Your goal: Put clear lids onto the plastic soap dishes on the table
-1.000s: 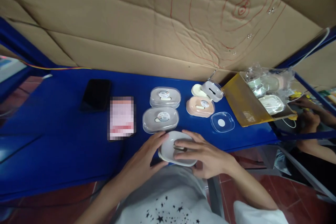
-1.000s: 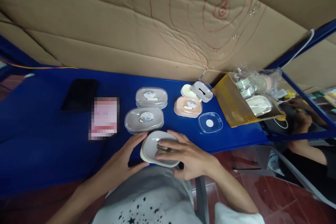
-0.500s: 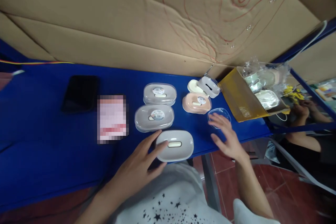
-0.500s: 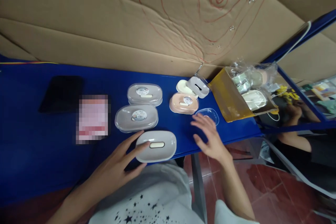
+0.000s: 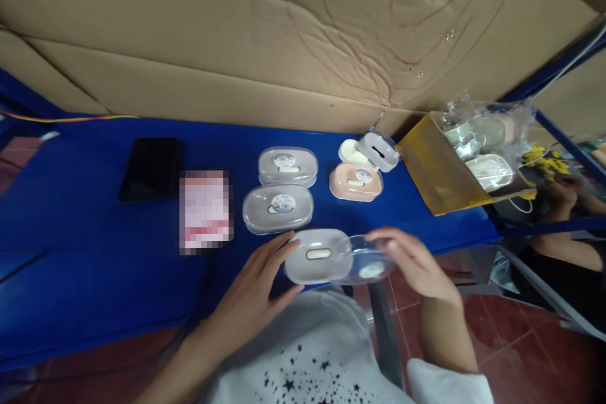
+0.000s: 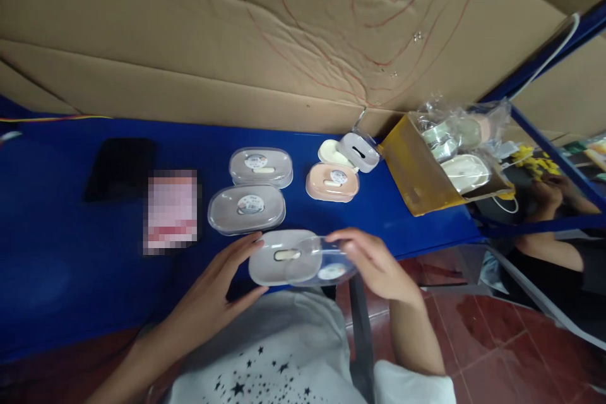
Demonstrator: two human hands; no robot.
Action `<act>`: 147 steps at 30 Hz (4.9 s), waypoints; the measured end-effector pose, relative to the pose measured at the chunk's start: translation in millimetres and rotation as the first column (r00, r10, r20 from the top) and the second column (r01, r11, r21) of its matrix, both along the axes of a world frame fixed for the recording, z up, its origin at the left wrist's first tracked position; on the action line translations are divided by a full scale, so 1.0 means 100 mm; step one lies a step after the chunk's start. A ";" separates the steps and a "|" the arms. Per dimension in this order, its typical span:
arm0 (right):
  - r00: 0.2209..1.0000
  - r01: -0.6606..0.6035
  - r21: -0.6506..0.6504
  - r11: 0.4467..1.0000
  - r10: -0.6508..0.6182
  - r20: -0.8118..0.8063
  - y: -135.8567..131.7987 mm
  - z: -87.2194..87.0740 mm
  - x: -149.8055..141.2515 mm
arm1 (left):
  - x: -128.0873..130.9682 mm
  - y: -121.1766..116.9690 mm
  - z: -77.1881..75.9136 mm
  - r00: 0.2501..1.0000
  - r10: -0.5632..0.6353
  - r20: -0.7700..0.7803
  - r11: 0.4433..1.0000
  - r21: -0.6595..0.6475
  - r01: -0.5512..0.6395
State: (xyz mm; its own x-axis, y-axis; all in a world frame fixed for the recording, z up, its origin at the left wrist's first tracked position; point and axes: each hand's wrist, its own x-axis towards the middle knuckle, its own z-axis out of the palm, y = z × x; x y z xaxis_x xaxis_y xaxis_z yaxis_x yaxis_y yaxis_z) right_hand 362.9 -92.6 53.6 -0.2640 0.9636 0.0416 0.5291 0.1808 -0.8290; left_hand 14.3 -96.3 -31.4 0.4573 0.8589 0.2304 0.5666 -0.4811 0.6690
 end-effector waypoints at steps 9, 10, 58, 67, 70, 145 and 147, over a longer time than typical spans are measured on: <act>0.994 0.097 0.149 0.984 -0.089 -0.057 0.42 -0.33 -0.82 | 0.06 -0.03 0.00 0.999 0.035 -0.012 0.998 0.044 -0.035; 0.991 0.129 0.175 0.976 -0.120 -0.057 0.41 -0.34 -0.83 | 0.07 -0.04 0.01 0.999 0.029 -0.034 0.998 0.049 -0.027; 0.813 -0.533 0.377 0.758 0.333 0.478 0.31 -0.53 -0.45 | 0.17 0.05 0.06 0.991 -0.084 -0.102 0.996 0.028 0.087; 0.867 -0.273 0.383 0.883 0.054 0.495 0.17 -0.47 -0.09 | -0.02 0.29 0.23 0.905 0.349 -0.243 0.892 0.381 -0.243; 0.891 -0.324 0.412 0.852 0.129 0.434 0.25 -0.50 -0.29 | 0.02 0.44 0.24 0.914 0.323 -0.247 0.905 0.364 -0.221; 0.822 -0.373 0.540 0.755 -0.002 0.570 -0.02 -0.56 -0.43 | 0.32 0.16 0.07 0.983 -0.014 -0.185 0.961 0.269 0.064; 0.810 -0.386 0.530 0.755 0.003 0.586 -0.01 -0.59 -0.40 | 0.32 0.16 0.07 0.978 -0.021 -0.207 0.955 0.284 0.080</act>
